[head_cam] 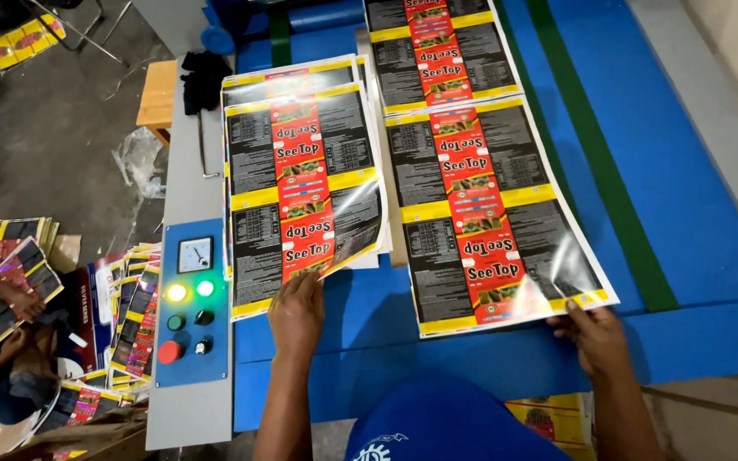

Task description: The person feeds printed labels into a laminating machine and organizes the laminated output on a production floor.

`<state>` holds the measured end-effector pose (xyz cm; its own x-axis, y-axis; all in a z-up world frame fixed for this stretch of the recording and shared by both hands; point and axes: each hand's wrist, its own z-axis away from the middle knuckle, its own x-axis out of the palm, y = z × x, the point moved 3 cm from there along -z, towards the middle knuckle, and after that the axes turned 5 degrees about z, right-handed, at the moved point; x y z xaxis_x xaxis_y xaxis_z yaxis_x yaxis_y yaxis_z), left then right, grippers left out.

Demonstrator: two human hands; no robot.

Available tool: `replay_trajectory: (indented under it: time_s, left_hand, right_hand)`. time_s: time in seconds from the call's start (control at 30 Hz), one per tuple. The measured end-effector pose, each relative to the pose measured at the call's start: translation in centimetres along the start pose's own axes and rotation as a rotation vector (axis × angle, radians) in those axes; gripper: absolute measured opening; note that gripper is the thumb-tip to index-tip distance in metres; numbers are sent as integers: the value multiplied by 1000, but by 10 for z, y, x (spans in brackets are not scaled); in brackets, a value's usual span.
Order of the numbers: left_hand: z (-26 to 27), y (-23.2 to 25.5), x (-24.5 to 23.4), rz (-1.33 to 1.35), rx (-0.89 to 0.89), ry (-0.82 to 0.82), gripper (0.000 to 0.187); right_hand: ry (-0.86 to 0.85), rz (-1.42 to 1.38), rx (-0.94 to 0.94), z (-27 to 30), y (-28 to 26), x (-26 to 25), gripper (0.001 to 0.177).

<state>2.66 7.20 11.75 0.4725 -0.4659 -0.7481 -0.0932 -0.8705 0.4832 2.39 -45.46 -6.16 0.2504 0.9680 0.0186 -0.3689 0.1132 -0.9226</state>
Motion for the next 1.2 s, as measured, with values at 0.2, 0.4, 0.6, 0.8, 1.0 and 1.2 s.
replay_trajectory:
  time_s: [0.2,0.4,0.6,0.8,1.0,1.2]
  left_hand:
    - [3,-4,3,-3,-23,-2,17]
    - [6,-12,7,16,-28,26,19]
    - [25,6,25,224,94,16,21]
    - [57,44,85,273,267,-120,23]
    - [69,66,80,306,346,-116,27]
    - [71,1,70,395,119,-205,15]
  right_hand:
    - [3,3,82,-12,-15,16,24]
    - [18,94,128,-22,12,-16,37]
    - [10,348,142,-18,29,-5,54]
    - [-502,435,91,10,-3,139,50]
    - [-479,156,319,7,25,187,36]
    - [-281,182,229,-6,20,167,31]
